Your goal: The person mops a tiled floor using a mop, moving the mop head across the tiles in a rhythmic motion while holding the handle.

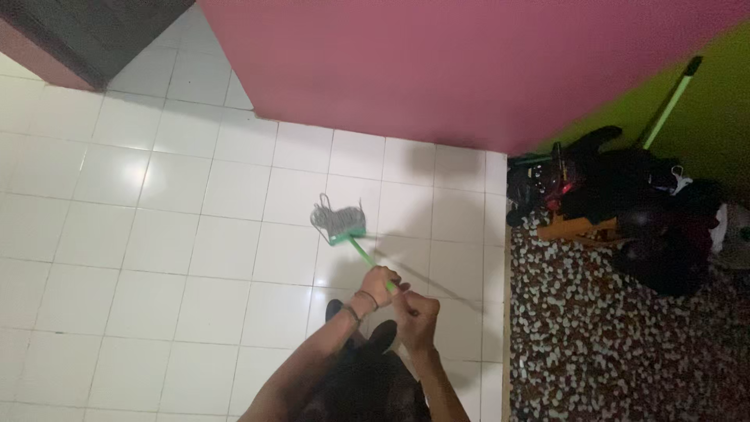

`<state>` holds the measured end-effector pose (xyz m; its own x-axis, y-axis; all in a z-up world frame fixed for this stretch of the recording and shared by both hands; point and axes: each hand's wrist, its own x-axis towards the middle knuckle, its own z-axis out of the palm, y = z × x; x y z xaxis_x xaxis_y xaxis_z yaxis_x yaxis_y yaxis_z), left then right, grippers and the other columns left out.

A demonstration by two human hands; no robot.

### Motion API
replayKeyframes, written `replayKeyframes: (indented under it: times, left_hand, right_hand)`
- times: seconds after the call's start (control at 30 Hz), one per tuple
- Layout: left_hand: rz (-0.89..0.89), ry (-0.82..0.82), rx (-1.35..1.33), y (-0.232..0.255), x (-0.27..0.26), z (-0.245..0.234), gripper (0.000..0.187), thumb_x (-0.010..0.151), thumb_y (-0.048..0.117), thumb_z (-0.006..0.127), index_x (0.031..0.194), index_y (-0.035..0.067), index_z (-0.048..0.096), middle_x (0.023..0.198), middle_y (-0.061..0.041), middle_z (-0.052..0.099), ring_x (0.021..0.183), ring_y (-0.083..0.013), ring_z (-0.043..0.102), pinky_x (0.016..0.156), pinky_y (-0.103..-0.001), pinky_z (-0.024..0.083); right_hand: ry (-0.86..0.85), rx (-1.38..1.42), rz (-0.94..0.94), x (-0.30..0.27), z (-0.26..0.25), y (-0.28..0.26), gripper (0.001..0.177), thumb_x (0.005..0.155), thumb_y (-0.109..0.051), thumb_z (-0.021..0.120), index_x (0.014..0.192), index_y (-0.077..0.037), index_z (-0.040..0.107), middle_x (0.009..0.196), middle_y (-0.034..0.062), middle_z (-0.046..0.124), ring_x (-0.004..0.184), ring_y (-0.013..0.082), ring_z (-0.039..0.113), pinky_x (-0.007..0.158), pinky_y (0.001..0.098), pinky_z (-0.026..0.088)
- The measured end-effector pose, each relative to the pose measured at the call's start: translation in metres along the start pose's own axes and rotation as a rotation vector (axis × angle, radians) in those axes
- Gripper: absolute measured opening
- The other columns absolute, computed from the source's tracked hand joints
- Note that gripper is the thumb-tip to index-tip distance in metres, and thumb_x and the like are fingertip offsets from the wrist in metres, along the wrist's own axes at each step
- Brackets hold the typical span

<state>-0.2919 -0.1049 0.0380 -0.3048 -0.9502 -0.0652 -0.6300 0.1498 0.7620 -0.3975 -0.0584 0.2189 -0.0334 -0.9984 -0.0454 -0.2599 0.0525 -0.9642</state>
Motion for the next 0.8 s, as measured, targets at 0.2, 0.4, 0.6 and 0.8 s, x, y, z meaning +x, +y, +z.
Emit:
replayKeyframes:
  times: [0.2, 0.4, 0.6, 0.8]
  left_hand:
    - [-0.119, -0.13, -0.1, 0.018, -0.024, 0.036, 0.033, 0.09, 0.04, 0.067, 0.083, 0.009, 0.075, 0.086, -0.018, 0.073, 0.081, -0.0394, 0.071, 0.078, -0.047, 0.058]
    - [-0.049, 0.025, -0.158, 0.025, -0.033, 0.03, 0.034, 0.068, 0.042, 0.073, 0.084, 0.013, 0.081, 0.083, -0.021, 0.073, 0.082, -0.043, 0.071, 0.08, -0.049, 0.057]
    - [-0.102, -0.172, -0.044, 0.046, -0.027, -0.007, 0.037, 0.087, 0.049, 0.065, 0.083, 0.016, 0.081, 0.079, -0.016, 0.074, 0.079, -0.0393, 0.071, 0.079, -0.048, 0.056]
    - [-0.063, -0.1, 0.143, 0.02, -0.02, 0.003, 0.037, 0.09, 0.039, 0.063, 0.07, 0.013, 0.079, 0.073, -0.014, 0.073, 0.077, -0.0377, 0.069, 0.078, -0.047, 0.056]
  right_hand:
    - [-0.094, 0.209, -0.132, -0.007, -0.015, -0.026, 0.032, 0.09, -0.013, 0.069, 0.065, -0.001, 0.054, 0.062, -0.0042, 0.046, 0.056, 0.0055, 0.04, 0.048, 0.029, 0.03]
    - [-0.116, 0.283, 0.006, -0.019, -0.028, -0.008, 0.034, 0.093, -0.014, 0.07, 0.064, -0.002, 0.059, 0.061, -0.0037, 0.044, 0.059, 0.0054, 0.039, 0.053, 0.027, 0.031]
    - [-0.02, 0.191, -0.273, -0.041, -0.021, -0.003, 0.033, 0.095, -0.013, 0.065, 0.069, -0.001, 0.05, 0.06, -0.0016, 0.042, 0.057, 0.0085, 0.037, 0.063, 0.0303, 0.037]
    - [-0.02, 0.158, -0.425, -0.046, -0.005, 0.038, 0.04, 0.093, -0.009, 0.063, 0.061, -0.003, 0.039, 0.057, 0.0, 0.038, 0.054, 0.0117, 0.033, 0.05, 0.0315, 0.027]
